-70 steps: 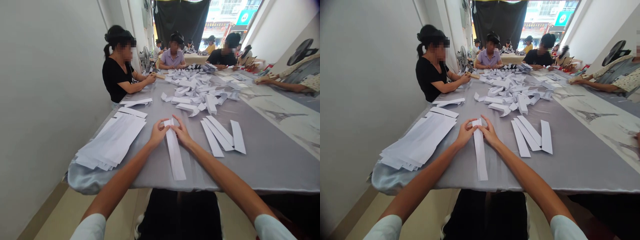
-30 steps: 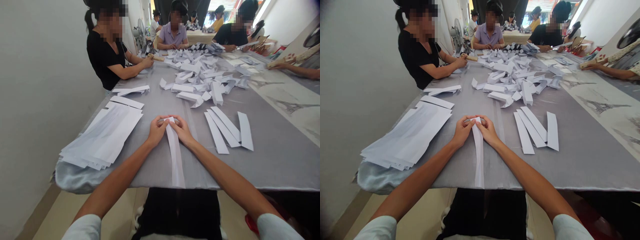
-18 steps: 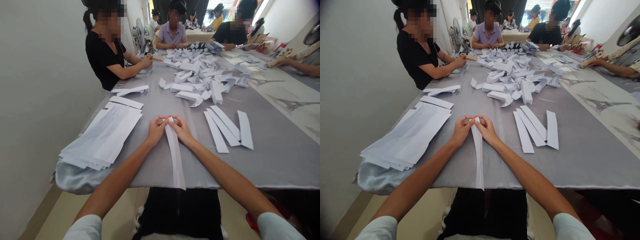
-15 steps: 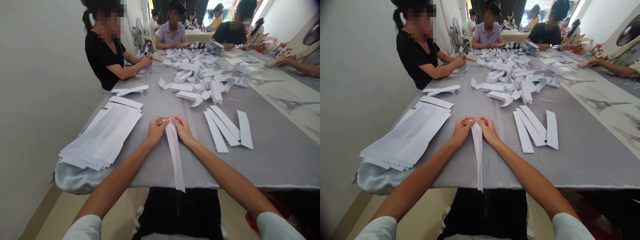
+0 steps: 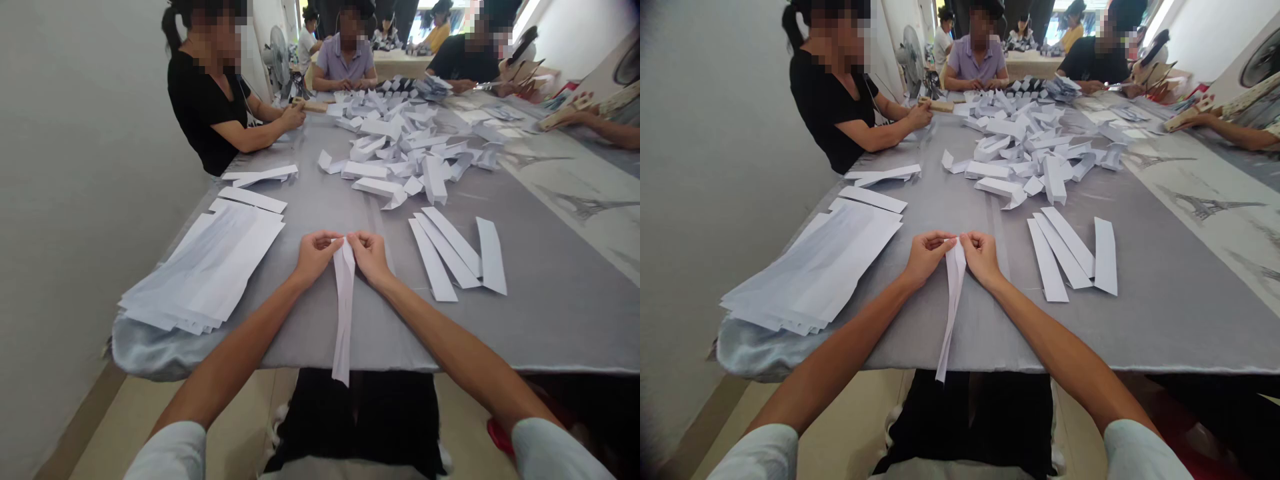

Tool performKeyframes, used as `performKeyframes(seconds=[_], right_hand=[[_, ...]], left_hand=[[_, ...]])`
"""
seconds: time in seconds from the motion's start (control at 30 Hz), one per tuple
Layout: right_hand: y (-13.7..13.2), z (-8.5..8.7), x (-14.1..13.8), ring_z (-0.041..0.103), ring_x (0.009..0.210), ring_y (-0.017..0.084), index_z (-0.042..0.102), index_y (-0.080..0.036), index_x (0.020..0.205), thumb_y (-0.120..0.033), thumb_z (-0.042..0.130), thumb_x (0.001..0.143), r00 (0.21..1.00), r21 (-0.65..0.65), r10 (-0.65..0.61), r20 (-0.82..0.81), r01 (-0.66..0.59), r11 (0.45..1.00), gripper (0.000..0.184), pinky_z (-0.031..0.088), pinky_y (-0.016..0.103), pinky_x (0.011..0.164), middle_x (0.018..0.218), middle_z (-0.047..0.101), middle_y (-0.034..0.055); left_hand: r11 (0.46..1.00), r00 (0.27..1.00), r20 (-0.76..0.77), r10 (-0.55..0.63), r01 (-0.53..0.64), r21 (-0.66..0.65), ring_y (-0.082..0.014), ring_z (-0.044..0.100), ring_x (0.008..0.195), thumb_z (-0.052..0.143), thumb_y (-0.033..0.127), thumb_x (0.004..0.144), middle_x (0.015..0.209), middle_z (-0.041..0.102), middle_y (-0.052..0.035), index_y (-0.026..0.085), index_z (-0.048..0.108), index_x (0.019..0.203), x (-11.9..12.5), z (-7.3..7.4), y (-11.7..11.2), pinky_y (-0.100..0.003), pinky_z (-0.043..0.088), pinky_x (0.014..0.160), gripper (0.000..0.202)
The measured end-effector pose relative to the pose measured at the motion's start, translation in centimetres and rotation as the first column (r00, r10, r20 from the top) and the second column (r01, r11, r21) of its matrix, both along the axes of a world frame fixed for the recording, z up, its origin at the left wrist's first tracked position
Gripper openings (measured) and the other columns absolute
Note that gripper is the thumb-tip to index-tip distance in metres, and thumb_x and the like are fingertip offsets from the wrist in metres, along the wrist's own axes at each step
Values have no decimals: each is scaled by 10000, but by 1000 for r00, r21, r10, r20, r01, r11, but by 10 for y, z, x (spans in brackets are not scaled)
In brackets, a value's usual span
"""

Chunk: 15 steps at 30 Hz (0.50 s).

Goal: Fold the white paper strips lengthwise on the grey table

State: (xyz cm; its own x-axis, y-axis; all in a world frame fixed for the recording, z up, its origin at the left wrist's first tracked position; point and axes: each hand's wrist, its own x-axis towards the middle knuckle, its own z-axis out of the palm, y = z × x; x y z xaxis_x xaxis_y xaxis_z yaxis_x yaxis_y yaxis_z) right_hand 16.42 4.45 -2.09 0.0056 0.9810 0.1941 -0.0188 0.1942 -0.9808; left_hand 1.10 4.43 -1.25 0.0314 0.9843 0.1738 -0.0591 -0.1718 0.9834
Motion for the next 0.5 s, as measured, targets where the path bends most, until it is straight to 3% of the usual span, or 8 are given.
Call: performKeyframes(seconds=[0.27,0.5], right_hand=[[-4,8,-1,415,509,127,499,-234,657,-589,624,942,998,-26,65,2,-65,998,472,325,271,479,564,443,-39],[-5,9,-1,448,560,127,557,-222,721,-489,654,909,997,-2,51,49,-51,999,341,351,260,535,619,522,-30]], left_hand=[[999,999,35,23,-22,-44,-195,727,810,867,418,748,910,797,-77,155,787,915,-5,0,3,-312,577,759,322],[998,998,50,22,-19,-60,-185,723,799,863,398,751,898,795,-79,146,786,929,-6,-2,5,-298,565,749,318]])
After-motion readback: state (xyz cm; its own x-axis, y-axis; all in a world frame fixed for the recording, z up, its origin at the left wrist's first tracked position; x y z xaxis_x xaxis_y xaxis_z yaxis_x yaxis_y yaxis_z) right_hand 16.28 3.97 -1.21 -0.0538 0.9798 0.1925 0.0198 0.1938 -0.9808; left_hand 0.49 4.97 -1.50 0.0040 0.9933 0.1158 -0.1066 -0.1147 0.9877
